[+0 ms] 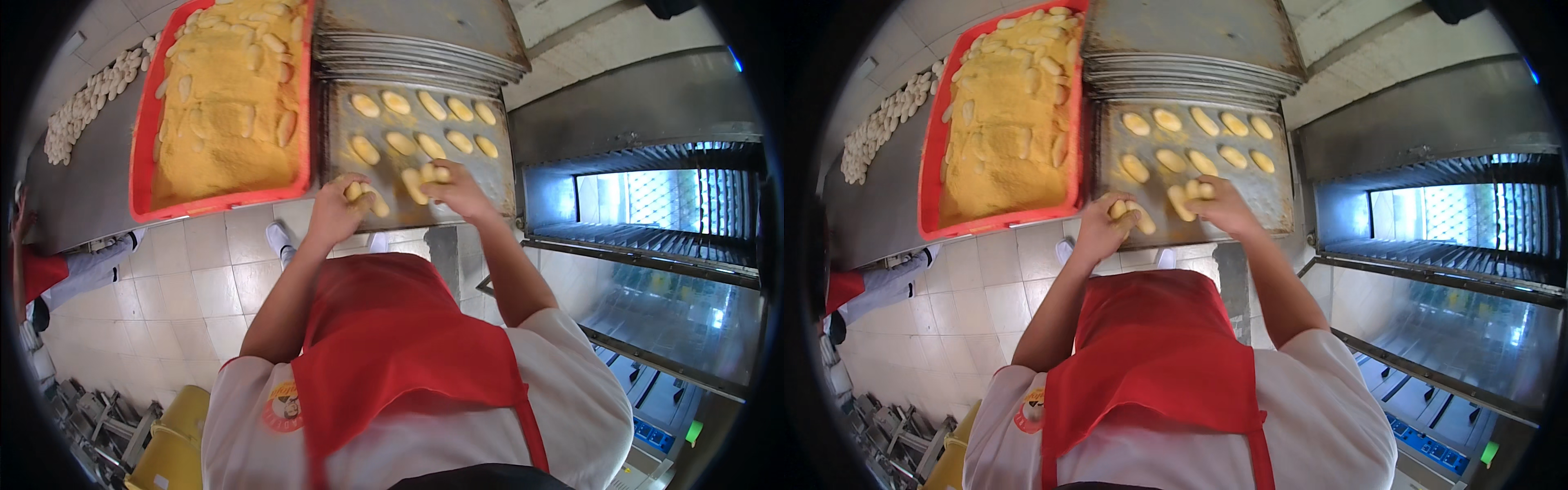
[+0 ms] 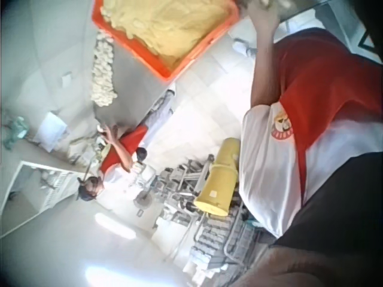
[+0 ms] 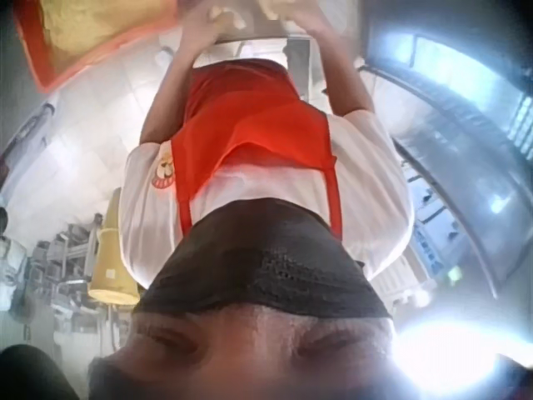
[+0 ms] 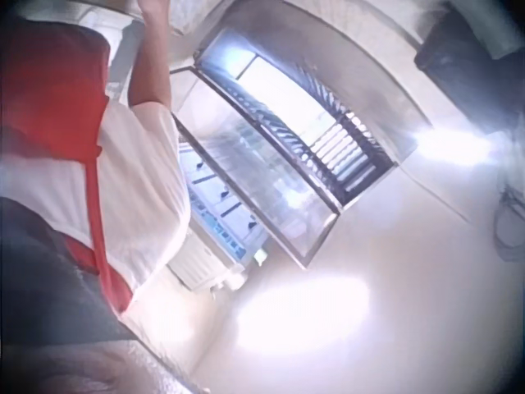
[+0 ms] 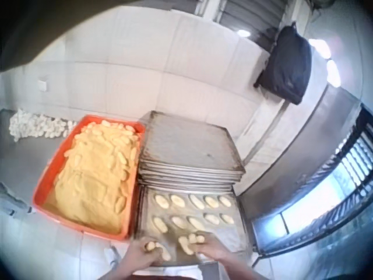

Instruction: The person coats pieces of dough in a bin of cornmeal by hand and arranges them in rows on baking trays, then slides the loaded trays into a tall oven rack.

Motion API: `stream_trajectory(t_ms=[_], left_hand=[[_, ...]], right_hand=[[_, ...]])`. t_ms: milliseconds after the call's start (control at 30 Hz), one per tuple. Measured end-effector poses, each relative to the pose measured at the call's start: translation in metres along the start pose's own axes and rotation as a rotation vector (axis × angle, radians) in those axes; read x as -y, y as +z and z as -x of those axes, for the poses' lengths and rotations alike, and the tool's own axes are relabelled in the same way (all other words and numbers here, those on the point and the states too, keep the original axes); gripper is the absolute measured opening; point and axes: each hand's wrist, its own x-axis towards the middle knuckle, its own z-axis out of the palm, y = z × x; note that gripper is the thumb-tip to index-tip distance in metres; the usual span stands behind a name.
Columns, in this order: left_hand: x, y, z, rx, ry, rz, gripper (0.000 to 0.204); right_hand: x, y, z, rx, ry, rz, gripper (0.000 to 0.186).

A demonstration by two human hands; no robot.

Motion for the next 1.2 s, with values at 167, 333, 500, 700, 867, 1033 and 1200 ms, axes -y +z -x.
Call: stream_trajectory(t_ms=[167,333,500,700,867,1033,1200], left_hand=[[-0.003,0.033,0.002,-0.252,0.108,-0.482,0.041],[-0.047,0.073,-0.008,-0.077,-0.238,0.345,0.033],[-0.035,0.158,-0.052,0.136,0.007,-0.423,0.039],[-0.063,0.183,-0.053,0.113,0.106,-0.694,0.04],[-0.079,0.212,-0.056,0.164,0.182,-0.568,0.037],[-0.072,0.219,-0.064,0.189,0.215,-0.664,0.039],[-0.077,0.105,-0.08,-0.44,0.395,-0.55,0.051]], right_hand=[[-0.044,-0.001,-0.004,-0.128,-0.307,0.396,0.054],[-0.066,-0.076,0.022,-0.211,-0.257,0.123,0.045],[-0.093,-0.094,0.011,-0.151,-0.289,0.422,0.043],[-0.129,-0.129,0.021,-0.198,-0.121,-0.274,0.039],[-0.142,-0.136,0.028,-0.506,-0.425,0.224,0.035],[-0.162,-0.132,0.025,-0.452,-0.476,0.272,0.033],[-0.164,-0.132,0.026,-0.605,-0.702,0.328,0.034]])
